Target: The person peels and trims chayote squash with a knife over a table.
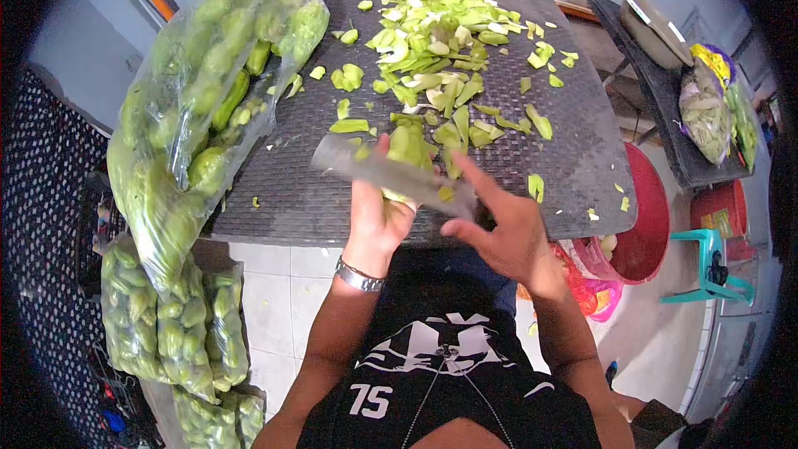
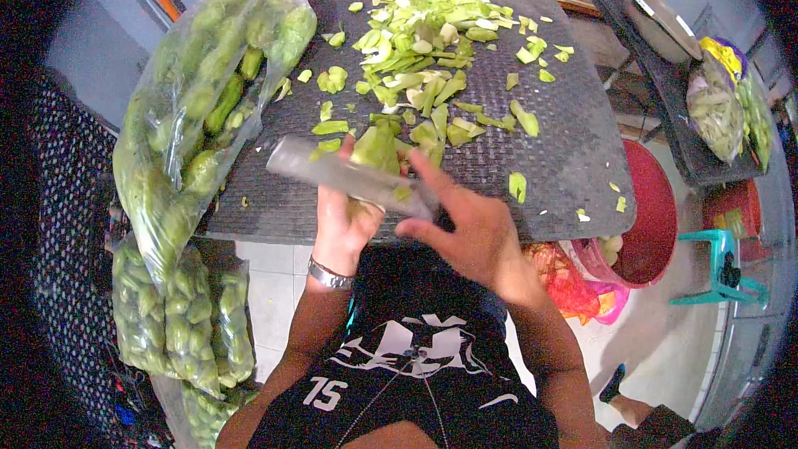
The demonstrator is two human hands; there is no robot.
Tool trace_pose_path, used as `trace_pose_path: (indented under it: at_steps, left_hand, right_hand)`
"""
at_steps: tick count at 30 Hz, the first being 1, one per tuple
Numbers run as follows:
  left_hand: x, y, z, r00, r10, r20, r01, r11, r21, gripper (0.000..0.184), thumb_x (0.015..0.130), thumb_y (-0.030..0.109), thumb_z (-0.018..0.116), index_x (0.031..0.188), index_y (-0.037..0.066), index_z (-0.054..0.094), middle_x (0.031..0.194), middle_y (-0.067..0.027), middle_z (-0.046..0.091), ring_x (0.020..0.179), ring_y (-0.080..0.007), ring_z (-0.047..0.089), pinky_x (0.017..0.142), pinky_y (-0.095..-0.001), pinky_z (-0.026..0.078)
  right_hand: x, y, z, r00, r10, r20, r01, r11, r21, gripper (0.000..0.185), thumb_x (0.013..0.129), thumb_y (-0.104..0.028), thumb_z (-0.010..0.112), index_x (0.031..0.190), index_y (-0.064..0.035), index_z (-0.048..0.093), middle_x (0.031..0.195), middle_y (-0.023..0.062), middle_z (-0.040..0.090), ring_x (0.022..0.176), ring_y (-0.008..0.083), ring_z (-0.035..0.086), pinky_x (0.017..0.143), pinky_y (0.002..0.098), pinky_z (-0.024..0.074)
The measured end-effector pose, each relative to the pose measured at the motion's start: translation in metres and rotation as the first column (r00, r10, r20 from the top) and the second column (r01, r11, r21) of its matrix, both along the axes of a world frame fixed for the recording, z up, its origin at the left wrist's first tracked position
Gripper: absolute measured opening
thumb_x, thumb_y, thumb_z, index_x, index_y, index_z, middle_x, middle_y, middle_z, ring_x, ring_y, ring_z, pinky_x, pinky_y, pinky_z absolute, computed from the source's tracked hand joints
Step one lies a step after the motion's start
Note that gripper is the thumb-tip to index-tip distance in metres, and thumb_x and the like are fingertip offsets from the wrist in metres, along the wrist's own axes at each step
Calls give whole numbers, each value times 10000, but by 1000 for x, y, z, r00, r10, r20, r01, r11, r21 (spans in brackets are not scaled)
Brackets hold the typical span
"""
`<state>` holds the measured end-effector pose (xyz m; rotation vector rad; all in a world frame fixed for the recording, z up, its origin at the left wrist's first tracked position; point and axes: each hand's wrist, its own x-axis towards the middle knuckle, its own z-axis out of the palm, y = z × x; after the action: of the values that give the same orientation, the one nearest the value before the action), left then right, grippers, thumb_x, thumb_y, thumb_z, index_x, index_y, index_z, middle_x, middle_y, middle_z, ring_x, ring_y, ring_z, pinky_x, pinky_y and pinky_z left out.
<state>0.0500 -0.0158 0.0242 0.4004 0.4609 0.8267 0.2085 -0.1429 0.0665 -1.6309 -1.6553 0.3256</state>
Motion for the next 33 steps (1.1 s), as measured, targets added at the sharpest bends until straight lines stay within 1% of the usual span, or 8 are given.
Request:
trace_pose_path:
  at_steps: [4, 8, 13, 16, 19, 25, 30, 33]
  left_hand:
    - [2, 2, -9, 998, -29, 55, 30, 999, -20, 565, 1001, 508, 598, 1352, 65, 610, 1239, -132, 704, 1096, -268, 684, 956, -439, 549]
    - [6, -6, 7, 999, 3, 33, -1, 999, -44, 481, 1008, 495, 606, 1302, 113, 601, 1121, -92, 701, 1027, -228, 692, 902, -402, 564]
    - [7, -7, 1, 999, -5, 51, 8, 999, -44, 499, 1006, 508, 603, 1306, 109, 612, 1174, -88, 703, 1077, -232, 684, 953, -408, 546]
    - [7, -7, -1, 998, -25, 61, 28, 999, -34, 501, 1009, 504, 599, 1315, 107, 617, 1217, -86, 700, 1114, -233, 676, 984, -415, 533]
    - [5, -6, -1, 998, -35, 59, 37, 999, -33, 503, 1020, 491, 585, 1323, 91, 614, 1237, -96, 697, 1129, -249, 675, 975, -427, 543]
    - [-13, -4, 0, 991, -88, 105, 88, 996, 4, 532, 1058, 473, 501, 1385, 57, 552, 1230, -161, 682, 997, -300, 705, 796, -428, 597]
    - [-18, -14, 18, 987, -95, 130, 92, 995, 29, 587, 1071, 480, 450, 1418, 12, 522, 1200, -217, 675, 912, -319, 707, 731, -408, 600]
    - [-16, -10, 14, 990, -86, 113, 80, 995, 56, 548, 1081, 440, 445, 1398, 2, 536, 1217, -198, 676, 976, -315, 708, 812, -425, 601]
  right_hand:
    - [-12, -3, 8, 974, 49, 219, -43, 999, -34, 820, 787, -466, 821, 1510, -205, 539, 717, 131, 605, 627, 319, 616, 610, 409, 507]
    - [-11, 0, 0, 978, 6, 210, -11, 1000, 20, 822, 796, -462, 817, 1505, -153, 538, 762, 151, 652, 641, 320, 650, 609, 407, 515]
    - [-8, 0, 1, 977, 45, 208, -56, 997, 46, 815, 810, -440, 822, 1492, -93, 540, 822, 177, 697, 655, 325, 680, 597, 405, 519]
    - [-4, 3, -7, 961, 37, 272, -46, 999, 26, 792, 817, -440, 819, 1489, -117, 552, 801, 174, 694, 645, 315, 675, 597, 407, 521]
    - [-1, 2, -2, 944, 40, 327, -15, 997, -79, 773, 888, -599, 687, 1529, -214, 492, 775, 103, 702, 676, 318, 705, 600, 419, 556]
    - [37, 9, -20, 988, -27, 149, 22, 999, 33, 606, 922, -528, 703, 1431, -212, 607, 946, 223, 738, 848, 368, 743, 682, 458, 573]
    - [67, 14, 1, 961, -277, -1, 257, 892, -372, 528, 975, -421, 689, 1337, -38, 659, 1074, 297, 696, 989, 381, 733, 835, 396, 568]
    - [48, 10, -10, 987, -137, -83, 128, 986, -108, 528, 977, -414, 690, 1343, -35, 654, 1104, 316, 682, 996, 383, 733, 837, 402, 568]
